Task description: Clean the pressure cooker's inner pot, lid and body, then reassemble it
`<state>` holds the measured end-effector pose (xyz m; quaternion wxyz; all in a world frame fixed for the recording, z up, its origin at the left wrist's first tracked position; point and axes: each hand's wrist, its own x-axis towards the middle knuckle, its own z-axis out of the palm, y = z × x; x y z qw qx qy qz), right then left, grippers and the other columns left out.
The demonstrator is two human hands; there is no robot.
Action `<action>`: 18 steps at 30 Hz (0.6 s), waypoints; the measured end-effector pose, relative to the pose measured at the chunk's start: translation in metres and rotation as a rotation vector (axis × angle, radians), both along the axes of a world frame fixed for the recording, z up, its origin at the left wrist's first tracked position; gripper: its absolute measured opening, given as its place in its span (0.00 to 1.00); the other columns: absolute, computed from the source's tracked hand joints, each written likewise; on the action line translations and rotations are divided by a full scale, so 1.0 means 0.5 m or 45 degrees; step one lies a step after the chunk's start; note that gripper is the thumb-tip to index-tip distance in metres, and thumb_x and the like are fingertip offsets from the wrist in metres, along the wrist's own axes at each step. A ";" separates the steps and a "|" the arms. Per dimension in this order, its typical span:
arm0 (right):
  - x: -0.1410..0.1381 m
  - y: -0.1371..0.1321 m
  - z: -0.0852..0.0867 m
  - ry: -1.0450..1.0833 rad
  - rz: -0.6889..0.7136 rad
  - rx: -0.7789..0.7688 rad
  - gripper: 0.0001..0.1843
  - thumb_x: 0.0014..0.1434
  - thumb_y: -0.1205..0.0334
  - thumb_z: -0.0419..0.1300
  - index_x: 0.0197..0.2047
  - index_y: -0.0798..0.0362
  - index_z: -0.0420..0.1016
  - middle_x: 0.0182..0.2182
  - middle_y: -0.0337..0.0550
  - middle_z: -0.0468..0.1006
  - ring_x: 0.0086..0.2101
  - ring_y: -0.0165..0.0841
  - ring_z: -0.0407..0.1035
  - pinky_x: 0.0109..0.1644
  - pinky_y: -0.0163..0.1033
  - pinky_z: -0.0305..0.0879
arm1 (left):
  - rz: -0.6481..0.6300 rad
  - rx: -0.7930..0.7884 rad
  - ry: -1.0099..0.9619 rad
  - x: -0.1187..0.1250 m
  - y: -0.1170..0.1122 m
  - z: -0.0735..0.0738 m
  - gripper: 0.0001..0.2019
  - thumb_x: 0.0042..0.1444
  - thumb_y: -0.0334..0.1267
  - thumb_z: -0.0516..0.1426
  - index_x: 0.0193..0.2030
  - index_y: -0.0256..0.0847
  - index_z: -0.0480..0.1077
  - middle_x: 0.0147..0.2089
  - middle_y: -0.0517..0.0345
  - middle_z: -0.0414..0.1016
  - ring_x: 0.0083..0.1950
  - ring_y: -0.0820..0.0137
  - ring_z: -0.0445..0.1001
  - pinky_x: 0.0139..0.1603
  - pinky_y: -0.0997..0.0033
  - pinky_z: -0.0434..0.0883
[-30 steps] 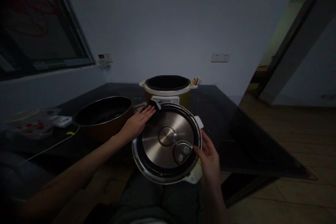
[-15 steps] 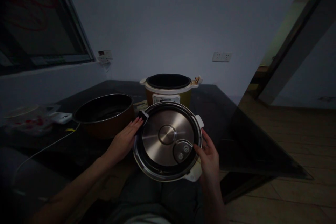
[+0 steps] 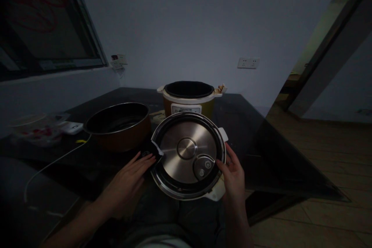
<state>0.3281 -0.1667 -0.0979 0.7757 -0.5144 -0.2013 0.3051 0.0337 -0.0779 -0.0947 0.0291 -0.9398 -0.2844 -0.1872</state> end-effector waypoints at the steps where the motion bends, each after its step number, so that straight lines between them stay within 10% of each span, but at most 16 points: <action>1: 0.000 0.000 0.000 -0.004 0.003 -0.001 0.39 0.39 0.61 0.72 0.57 0.47 0.71 0.50 0.47 0.79 0.50 0.48 0.73 0.54 0.52 0.69 | -0.014 -0.024 0.012 0.000 -0.008 0.005 0.28 0.51 0.21 0.46 0.60 0.34 0.64 0.60 0.46 0.71 0.63 0.64 0.68 0.67 0.48 0.59; 18: -0.002 0.000 -0.001 0.015 0.002 -0.004 0.40 0.39 0.61 0.72 0.58 0.47 0.70 0.46 0.47 0.81 0.48 0.48 0.74 0.52 0.54 0.70 | -0.165 -0.646 -0.143 0.102 -0.123 0.007 0.26 0.46 0.24 0.49 0.53 0.39 0.71 0.50 0.48 0.77 0.50 0.60 0.75 0.51 0.57 0.73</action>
